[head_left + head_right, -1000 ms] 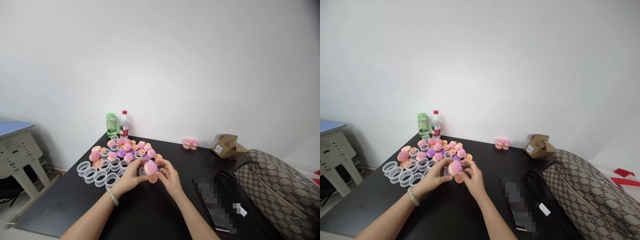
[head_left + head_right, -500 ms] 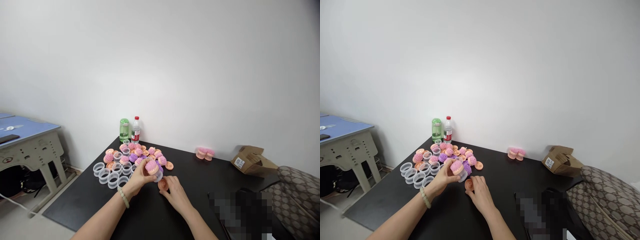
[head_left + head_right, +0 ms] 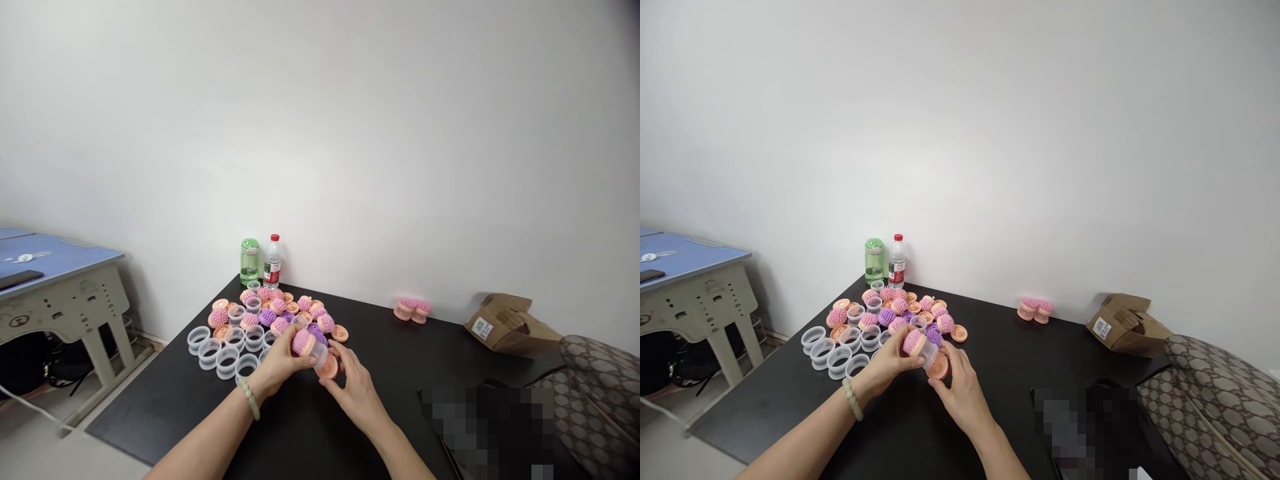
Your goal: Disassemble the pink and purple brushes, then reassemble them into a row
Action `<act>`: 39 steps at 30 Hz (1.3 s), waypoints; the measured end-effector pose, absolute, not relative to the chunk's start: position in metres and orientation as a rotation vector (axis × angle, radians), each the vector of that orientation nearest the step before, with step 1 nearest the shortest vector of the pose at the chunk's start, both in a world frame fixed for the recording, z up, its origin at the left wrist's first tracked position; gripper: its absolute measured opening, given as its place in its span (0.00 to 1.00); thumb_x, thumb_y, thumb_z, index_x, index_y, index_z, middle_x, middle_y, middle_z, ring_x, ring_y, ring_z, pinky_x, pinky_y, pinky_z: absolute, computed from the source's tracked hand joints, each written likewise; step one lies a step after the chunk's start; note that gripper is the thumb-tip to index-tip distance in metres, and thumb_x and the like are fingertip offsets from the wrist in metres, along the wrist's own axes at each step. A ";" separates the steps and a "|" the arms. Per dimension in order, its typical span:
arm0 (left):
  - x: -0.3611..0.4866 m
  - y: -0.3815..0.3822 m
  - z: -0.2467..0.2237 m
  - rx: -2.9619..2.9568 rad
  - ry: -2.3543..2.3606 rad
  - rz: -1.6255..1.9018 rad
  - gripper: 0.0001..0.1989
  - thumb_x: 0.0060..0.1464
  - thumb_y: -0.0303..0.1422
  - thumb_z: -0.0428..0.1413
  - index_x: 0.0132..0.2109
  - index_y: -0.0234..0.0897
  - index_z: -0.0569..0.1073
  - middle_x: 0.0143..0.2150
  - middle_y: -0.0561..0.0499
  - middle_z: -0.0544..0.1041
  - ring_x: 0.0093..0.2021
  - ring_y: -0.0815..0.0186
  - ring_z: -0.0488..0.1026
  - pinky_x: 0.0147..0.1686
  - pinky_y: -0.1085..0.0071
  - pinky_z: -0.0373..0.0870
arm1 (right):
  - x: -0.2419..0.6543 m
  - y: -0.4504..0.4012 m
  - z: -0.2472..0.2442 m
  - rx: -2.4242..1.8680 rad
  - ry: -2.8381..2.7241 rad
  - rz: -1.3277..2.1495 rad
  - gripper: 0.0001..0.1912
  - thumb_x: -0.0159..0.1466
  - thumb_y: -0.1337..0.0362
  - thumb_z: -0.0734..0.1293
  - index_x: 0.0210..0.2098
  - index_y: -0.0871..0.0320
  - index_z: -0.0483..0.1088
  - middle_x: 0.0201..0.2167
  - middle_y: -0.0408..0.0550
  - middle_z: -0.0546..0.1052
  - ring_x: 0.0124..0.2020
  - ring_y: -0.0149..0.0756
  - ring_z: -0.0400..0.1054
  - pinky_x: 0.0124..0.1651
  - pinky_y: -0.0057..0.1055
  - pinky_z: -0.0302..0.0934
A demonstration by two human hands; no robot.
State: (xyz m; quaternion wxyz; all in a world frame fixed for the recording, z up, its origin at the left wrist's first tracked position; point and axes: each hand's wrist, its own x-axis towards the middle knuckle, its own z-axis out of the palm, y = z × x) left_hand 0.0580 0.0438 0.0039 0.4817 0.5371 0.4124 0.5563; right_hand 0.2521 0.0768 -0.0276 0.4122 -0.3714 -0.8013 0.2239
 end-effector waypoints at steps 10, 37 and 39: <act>0.058 0.040 0.005 1.439 1.025 1.306 0.24 0.43 0.35 0.68 0.47 0.39 0.70 0.40 0.52 0.71 0.40 0.61 0.68 0.39 0.68 0.64 | 0.249 0.073 -0.024 -0.855 -1.775 0.782 0.32 0.55 0.65 0.72 0.59 0.51 0.62 0.44 0.47 0.78 0.37 0.38 0.77 0.40 0.36 0.75; 0.070 0.035 0.015 1.142 0.896 1.328 0.24 0.37 0.35 0.71 0.37 0.35 0.68 0.32 0.55 0.70 0.32 0.69 0.67 0.31 0.73 0.65 | 0.255 0.073 -0.020 -0.703 -1.872 0.428 0.22 0.57 0.52 0.75 0.48 0.52 0.75 0.41 0.47 0.82 0.39 0.41 0.79 0.44 0.34 0.75; 0.072 0.035 0.014 1.112 0.882 1.320 0.24 0.37 0.36 0.71 0.38 0.34 0.68 0.33 0.53 0.72 0.33 0.68 0.69 0.31 0.72 0.68 | 0.254 0.072 -0.021 -0.665 -1.864 0.393 0.21 0.58 0.53 0.74 0.49 0.53 0.74 0.42 0.47 0.82 0.39 0.40 0.79 0.44 0.33 0.75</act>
